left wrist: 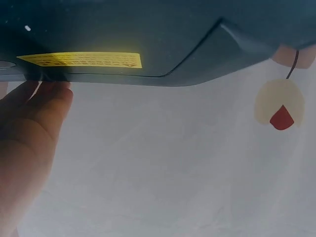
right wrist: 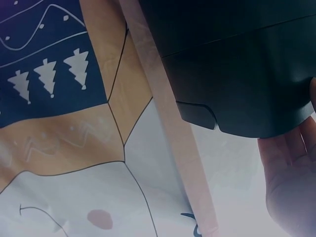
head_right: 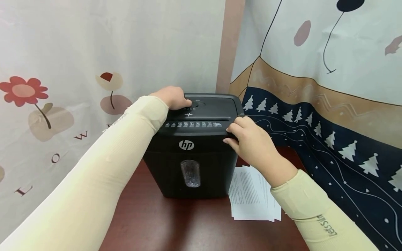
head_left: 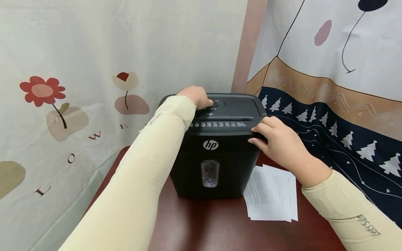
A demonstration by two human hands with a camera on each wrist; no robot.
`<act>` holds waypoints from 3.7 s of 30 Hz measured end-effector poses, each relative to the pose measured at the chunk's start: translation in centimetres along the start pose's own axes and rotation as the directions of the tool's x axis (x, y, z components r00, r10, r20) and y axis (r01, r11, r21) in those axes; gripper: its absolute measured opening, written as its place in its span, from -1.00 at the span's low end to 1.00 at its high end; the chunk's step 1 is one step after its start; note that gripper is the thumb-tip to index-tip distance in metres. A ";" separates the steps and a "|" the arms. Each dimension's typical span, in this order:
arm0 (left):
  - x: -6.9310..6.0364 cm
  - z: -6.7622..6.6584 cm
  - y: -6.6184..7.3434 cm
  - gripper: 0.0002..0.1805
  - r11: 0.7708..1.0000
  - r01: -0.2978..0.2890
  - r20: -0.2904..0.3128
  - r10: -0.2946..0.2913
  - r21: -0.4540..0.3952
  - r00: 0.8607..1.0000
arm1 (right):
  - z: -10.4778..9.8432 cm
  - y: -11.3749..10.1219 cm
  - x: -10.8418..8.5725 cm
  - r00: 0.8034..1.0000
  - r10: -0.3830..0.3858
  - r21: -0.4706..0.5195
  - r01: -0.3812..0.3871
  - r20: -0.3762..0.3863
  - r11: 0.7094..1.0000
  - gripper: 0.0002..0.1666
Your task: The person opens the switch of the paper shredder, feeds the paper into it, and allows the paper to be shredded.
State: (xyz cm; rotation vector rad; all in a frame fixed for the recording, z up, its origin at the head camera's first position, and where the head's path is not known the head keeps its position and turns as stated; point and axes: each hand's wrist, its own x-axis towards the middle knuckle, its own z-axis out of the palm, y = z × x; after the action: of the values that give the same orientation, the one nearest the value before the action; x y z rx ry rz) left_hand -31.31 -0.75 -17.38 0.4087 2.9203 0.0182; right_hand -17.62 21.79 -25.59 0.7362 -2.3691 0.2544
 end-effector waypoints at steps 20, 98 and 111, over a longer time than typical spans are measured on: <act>-0.5 -0.2 -0.3 -0.41 0.999 0.035 0.023 -0.035 -0.025 0.999 | 0.0 -0.4 -0.3 0.998 0.066 0.020 -0.066 0.013 0.998 -0.70; -9.8 10.6 -10.8 -0.42 0.897 -0.434 -0.743 0.345 0.081 0.574 | 1.5 3.6 -4.5 0.941 0.333 0.114 -0.325 -0.054 0.939 -0.14; -9.4 12.6 -11.0 -0.51 0.848 -0.482 -0.838 0.418 0.220 0.352 | 2.9 4.6 -6.7 0.891 0.454 0.164 -0.449 0.008 0.878 -0.19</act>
State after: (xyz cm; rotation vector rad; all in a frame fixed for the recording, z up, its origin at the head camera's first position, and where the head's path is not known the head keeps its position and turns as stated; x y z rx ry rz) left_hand -23.00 -14.11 -28.40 1.6487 3.5837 0.5778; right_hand -17.44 27.49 -32.05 0.2300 -2.4840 0.6575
